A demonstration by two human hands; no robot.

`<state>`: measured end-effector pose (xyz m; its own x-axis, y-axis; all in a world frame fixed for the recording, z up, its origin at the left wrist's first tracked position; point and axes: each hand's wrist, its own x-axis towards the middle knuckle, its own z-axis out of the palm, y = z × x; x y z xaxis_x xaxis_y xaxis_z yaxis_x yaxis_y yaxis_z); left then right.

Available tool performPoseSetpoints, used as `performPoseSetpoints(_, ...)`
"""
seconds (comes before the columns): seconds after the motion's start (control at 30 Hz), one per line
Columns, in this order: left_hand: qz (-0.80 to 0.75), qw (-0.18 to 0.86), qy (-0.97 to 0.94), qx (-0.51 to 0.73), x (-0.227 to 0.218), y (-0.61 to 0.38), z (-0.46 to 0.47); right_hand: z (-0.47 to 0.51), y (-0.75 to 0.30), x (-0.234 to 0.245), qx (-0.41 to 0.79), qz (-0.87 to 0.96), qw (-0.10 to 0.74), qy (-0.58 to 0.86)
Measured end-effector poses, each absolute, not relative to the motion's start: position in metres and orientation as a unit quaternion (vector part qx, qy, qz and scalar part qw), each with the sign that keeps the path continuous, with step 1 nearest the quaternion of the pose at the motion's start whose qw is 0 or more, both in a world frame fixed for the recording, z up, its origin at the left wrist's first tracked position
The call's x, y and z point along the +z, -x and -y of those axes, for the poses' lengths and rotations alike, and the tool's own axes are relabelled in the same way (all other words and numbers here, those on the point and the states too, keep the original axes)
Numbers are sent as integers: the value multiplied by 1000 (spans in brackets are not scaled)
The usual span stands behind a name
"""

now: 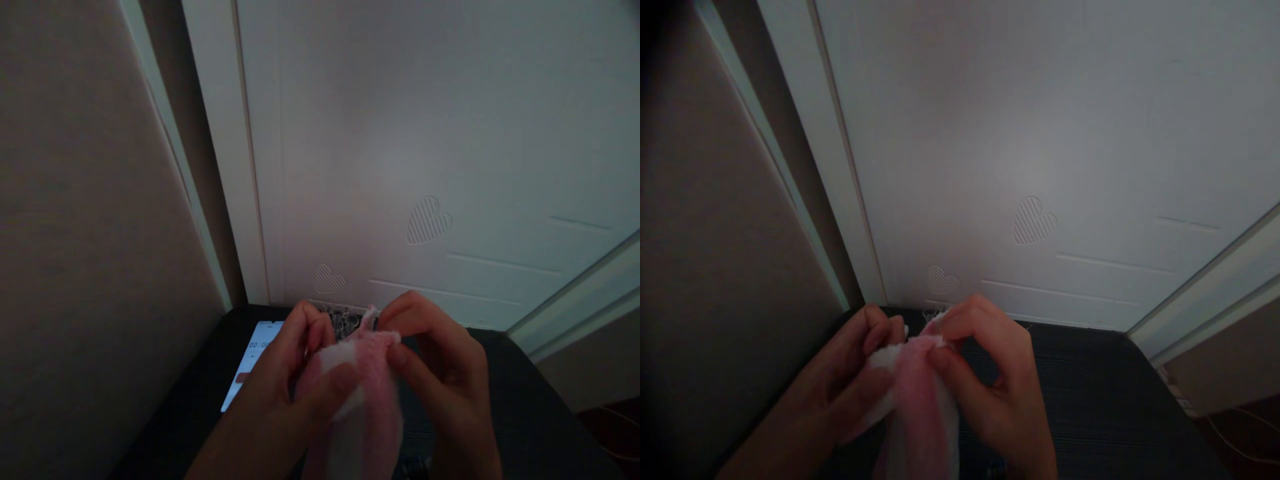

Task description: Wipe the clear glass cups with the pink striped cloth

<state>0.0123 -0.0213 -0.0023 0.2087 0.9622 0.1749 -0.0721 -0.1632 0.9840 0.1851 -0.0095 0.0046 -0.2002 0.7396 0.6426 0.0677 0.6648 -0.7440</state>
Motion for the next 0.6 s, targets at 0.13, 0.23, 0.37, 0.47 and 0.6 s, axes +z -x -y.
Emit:
performPoseSetpoints(0.13,-420,517,-608,432,-2,-11,23,13,-188,9,271,750,528,292)
performPoseSetpoints(0.23,-418,541,-613,397,-2,-10,22,16,-187,10,251,753,536,288)
performPoseSetpoints(0.37,-412,526,-615,418,-3,-10,23,17,-183,10,199,723,571,333)
performPoseSetpoints(0.47,-414,498,-639,415,-3,-12,25,18,-178,9,178,692,587,380)
performPoseSetpoints(0.6,-461,487,-632,389,-3,-16,25,20,-167,6,248,647,586,421)
